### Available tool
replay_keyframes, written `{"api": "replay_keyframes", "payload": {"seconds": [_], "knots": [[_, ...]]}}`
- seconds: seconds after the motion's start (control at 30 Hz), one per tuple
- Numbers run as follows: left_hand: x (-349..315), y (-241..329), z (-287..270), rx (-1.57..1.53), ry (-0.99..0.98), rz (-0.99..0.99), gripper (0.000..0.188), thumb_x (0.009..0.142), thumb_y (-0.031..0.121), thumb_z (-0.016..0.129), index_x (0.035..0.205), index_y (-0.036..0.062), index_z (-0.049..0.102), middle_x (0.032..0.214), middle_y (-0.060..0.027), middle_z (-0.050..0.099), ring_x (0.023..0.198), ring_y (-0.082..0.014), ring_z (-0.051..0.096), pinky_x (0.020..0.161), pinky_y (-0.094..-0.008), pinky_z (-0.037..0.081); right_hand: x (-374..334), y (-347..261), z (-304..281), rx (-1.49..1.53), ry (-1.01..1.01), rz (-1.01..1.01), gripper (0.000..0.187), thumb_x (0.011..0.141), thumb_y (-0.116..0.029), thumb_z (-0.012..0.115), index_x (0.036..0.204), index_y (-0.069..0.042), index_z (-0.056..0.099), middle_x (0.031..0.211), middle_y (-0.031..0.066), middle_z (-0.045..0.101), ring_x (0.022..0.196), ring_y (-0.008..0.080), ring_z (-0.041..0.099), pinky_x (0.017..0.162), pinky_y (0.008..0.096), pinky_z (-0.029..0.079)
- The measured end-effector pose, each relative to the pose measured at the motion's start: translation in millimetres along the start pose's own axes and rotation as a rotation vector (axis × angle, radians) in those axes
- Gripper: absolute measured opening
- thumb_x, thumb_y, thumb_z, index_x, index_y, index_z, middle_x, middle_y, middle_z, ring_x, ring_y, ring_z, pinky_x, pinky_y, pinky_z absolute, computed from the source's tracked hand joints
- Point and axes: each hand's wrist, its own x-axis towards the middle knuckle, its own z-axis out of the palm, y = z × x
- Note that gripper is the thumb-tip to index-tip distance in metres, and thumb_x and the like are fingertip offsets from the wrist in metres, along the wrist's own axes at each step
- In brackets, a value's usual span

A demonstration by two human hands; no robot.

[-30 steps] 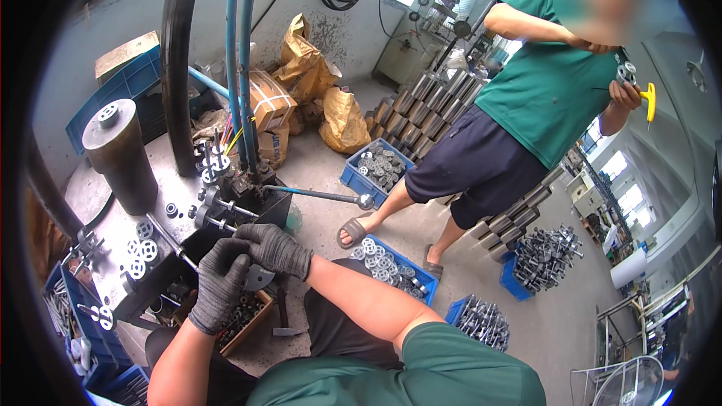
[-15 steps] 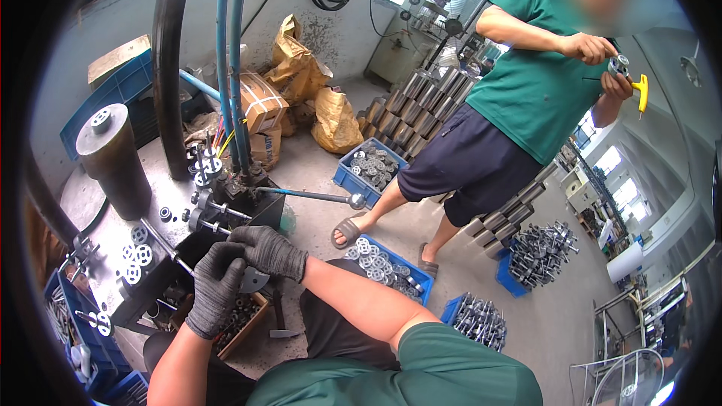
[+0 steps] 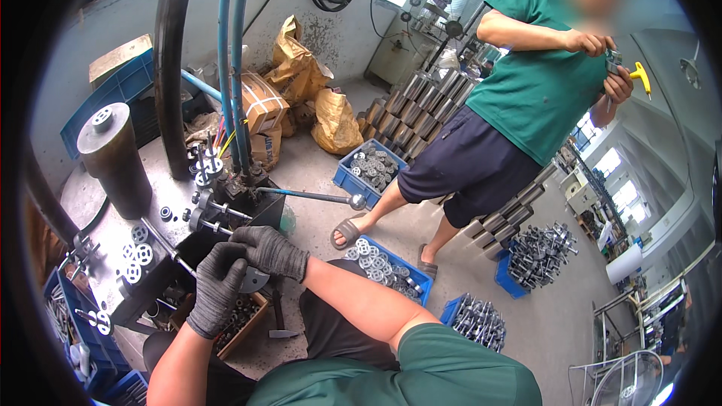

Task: Assembling and inspecting metal gears and rods using a machine press.

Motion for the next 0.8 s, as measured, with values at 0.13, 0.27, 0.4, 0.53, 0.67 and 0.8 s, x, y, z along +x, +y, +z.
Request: {"api": "replay_keyframes", "payload": {"seconds": [0.13,0.27,0.4,0.53,0.67,0.8], "knots": [[-1,-3,-2,0.010,-0.007,0.029,0.020,0.093,0.006,0.064,0.110,-0.0022,0.064,0.099,-0.0089,0.067,0.096,-0.0155,0.062,0.090,-0.0319,0.050,-1,-6,-1,-0.038,0.005,-0.007,0.011,0.094,-0.013,0.065,0.101,-0.006,0.069,0.075,0.0070,0.067,0.068,0.0129,0.063,0.062,0.0307,0.051],[0,-2,-2,0.019,-0.015,0.021,0.021,0.092,0.006,0.064,0.111,-0.0026,0.064,0.101,-0.0096,0.067,0.097,-0.0162,0.062,0.092,-0.0324,0.050,-1,-5,-2,-0.049,0.005,-0.024,0.010,0.094,-0.013,0.065,0.100,-0.005,0.069,0.074,0.0070,0.066,0.066,0.0135,0.063,0.061,0.0310,0.050],[-2,-3,-3,0.023,-0.020,0.028,0.022,0.092,0.007,0.064,0.112,-0.0028,0.064,0.102,-0.0100,0.067,0.098,-0.0164,0.063,0.092,-0.0324,0.050,-2,-9,-3,-0.037,-0.012,-0.015,0.010,0.093,-0.013,0.065,0.099,-0.005,0.069,0.073,0.0073,0.066,0.066,0.0142,0.062,0.061,0.0318,0.050],[-1,0,-2,0.037,-0.022,0.016,0.022,0.092,0.008,0.065,0.112,-0.0030,0.064,0.101,-0.0102,0.067,0.098,-0.0163,0.063,0.092,-0.0324,0.050,-3,-7,-3,-0.045,0.000,-0.036,0.011,0.092,-0.012,0.065,0.099,-0.005,0.069,0.072,0.0080,0.065,0.065,0.0150,0.062,0.061,0.0324,0.050],[-2,5,0,0.049,-0.020,0.012,0.022,0.093,0.008,0.064,0.112,-0.0028,0.063,0.101,-0.0102,0.067,0.097,-0.0163,0.063,0.092,-0.0322,0.050,-3,-10,-5,-0.074,0.001,-0.046,0.013,0.090,-0.012,0.065,0.099,-0.004,0.069,0.078,0.0132,0.068,0.072,0.0225,0.067,0.067,0.0359,0.052],[-4,5,0,0.041,-0.019,0.002,0.022,0.093,0.008,0.064,0.112,-0.0025,0.063,0.102,-0.0101,0.067,0.097,-0.0162,0.063,0.091,-0.0320,0.050,-4,-17,-7,-0.091,-0.034,-0.015,0.016,0.090,-0.014,0.065,0.101,-0.004,0.070,0.084,0.0170,0.070,0.080,0.0286,0.070,0.073,0.0389,0.053]]}}
